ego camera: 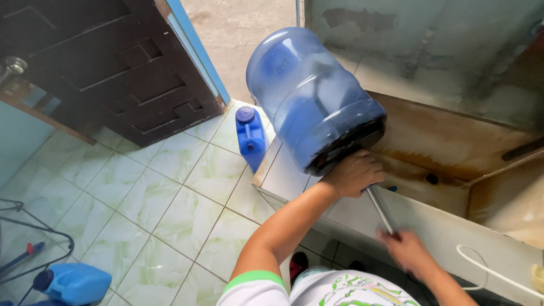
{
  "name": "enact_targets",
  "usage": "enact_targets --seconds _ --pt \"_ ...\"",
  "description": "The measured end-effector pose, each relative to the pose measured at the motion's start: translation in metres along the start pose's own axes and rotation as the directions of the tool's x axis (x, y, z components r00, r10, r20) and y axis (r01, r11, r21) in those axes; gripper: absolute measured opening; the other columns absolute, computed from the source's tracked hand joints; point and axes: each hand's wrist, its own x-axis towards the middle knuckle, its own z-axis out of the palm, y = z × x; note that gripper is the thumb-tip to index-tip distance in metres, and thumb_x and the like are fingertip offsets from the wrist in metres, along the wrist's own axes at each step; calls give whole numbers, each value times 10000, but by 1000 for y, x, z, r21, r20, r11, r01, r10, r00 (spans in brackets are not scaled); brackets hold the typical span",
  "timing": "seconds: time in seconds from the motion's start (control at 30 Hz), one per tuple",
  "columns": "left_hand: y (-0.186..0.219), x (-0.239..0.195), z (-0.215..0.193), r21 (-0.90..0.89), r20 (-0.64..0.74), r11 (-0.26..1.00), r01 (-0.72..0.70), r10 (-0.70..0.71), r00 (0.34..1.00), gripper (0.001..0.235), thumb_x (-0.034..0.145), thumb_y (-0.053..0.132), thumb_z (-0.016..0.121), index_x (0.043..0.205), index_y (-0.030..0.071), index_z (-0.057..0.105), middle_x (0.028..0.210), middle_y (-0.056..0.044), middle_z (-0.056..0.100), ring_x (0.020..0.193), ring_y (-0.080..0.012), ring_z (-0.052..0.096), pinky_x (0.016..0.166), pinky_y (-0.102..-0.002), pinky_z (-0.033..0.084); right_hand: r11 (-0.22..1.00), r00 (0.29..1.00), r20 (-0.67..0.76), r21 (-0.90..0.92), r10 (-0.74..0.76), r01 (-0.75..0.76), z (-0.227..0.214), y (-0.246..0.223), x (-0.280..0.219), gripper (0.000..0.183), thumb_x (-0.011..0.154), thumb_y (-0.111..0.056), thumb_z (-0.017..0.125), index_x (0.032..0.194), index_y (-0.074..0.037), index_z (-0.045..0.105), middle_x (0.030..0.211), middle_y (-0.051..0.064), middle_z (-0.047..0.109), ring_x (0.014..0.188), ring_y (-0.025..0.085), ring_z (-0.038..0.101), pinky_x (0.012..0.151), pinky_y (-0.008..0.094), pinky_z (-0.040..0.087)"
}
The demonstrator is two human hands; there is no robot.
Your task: Cleaning a large water jug with a brush and sponge.
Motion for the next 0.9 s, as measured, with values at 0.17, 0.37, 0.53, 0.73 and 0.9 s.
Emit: enact_targets --seconds 0.17,0.37,0.53,0.73,0.9 --pt "10 3 -4 -70 -106 997 -34 26 994 375 619 136 758 974 188 647 972 -8 635 1052 -253 600 983 -390 426 864 876 -261 -422 -406 275 4 -118 -12 486 902 -450 714 754 11 674 643 217 613 605 425 516 579 468 481" --pt "10 -3 -6 -45 -127 999 -3 -3 992 328 669 126 743 975 198 648 971 5 636 1084 -231 611 1012 -381 433 911 914 -322 -398 -248 107 -14 12 -38 430 810 -437 738 761 -11 714 619 190 698 608 337 662 625 428 548" --pt "15 -4 14 -35 -171 999 3 -8 985 365 650 126 741 996 197 653 999 4 644 1059 -226 612 1006 -383 433 925 944 -301 -380 -136 13 -2 -42 -13 487 841 -458 759 732 15 724 642 191 720 640 303 669 654 417 563" --pt "14 -12 0 -77 -245 997 -23 3 970 335 702 139 763 1009 190 639 996 4 629 1032 -238 607 1013 -390 438 922 925 -245 -328 -292 204 3 -42 -11 361 808 -369 755 817 -11 707 700 157 693 622 305 644 646 430 541" --pt "20 -18 25 -92 -446 996 -10 -32 894 349 785 87 747 1070 188 573 1076 -10 608 1161 -241 602 1110 -390 419 923 952 -256 -381 -165 58 -14 97 -1 425 708 -410 913 767 -18 760 711 149 723 706 280 707 733 392 582"
